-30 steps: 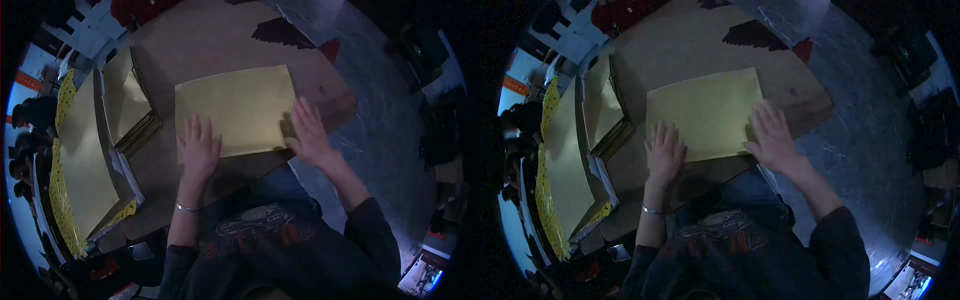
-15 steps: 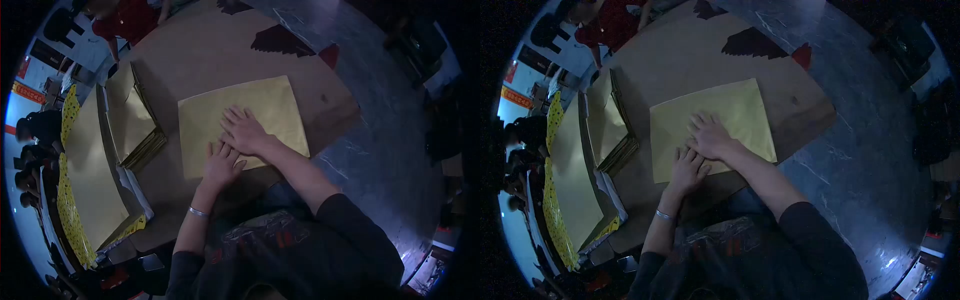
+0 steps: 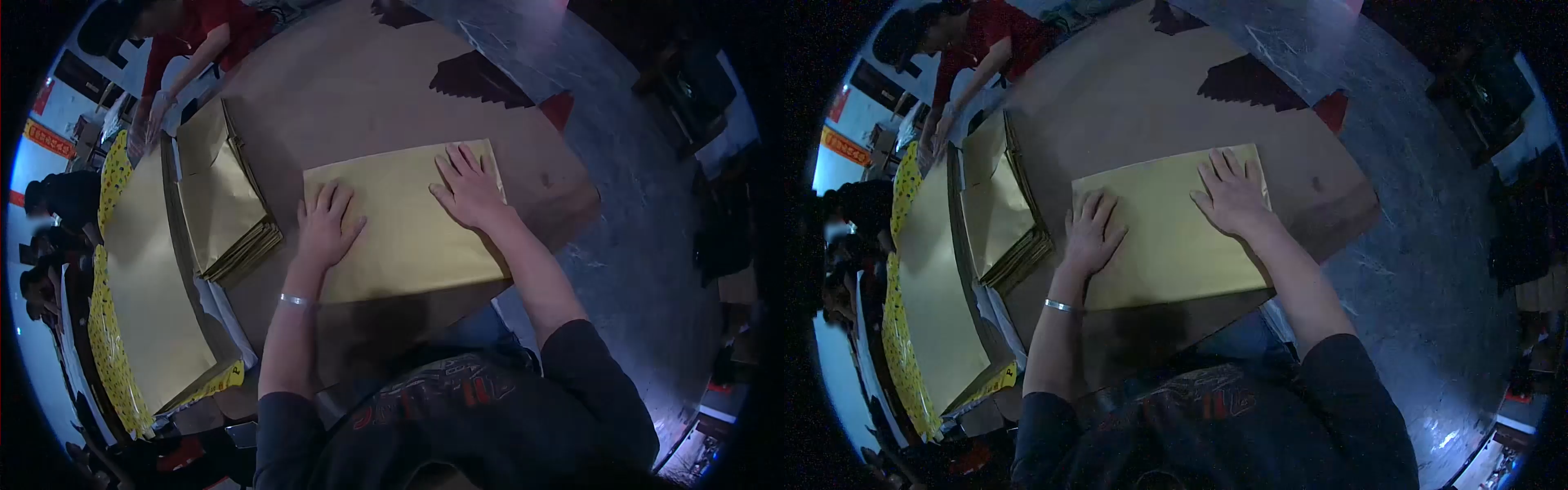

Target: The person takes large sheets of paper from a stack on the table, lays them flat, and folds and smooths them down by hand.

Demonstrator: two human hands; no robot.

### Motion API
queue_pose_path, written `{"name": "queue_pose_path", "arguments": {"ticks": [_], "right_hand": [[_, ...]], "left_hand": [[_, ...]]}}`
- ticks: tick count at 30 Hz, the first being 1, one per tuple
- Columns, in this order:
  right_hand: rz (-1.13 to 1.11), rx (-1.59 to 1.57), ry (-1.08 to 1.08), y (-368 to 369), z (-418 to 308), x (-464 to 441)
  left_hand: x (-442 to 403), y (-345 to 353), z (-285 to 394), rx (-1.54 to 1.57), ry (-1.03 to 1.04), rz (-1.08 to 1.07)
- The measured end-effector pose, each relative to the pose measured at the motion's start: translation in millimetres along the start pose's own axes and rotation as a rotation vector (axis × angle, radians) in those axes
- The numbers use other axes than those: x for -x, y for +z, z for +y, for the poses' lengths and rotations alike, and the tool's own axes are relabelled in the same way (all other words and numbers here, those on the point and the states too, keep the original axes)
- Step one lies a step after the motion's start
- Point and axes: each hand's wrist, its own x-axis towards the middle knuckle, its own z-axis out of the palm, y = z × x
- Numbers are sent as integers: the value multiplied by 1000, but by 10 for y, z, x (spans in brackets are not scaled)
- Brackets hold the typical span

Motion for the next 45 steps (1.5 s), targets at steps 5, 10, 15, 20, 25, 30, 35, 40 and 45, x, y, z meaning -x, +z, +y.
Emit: {"name": "queue_pose_path", "arguments": {"ticks": [5,10,15,20,25,30,35,40,45], "right_hand": [[-3,-16,127,-77,230,-110],[-29,36,177,-121,237,-72],[-96,78,144,-137,459,344],[-70,188,-45,-222,222,809],[-22,-139,-554,72,-603,966],[22,-127,-698,187,-947,987],[78,-181,-747,207,-1012,906],[-35,123,-766,222,-1254,912],[80,164,-761,133,-1361,795]], "left_hand": [[-318,36,-223,-40,-95,-59],[-452,113,-324,-20,-156,-80],[-498,159,-390,-71,-118,8],[-782,-329,-335,7,-119,-162],[-1112,-450,-393,183,-216,-418],[-1166,-460,-354,43,-95,-430],[-1111,-297,-568,171,-40,-400],[-946,-287,-504,79,-153,-198],[-705,-372,-362,15,-145,77]]}}
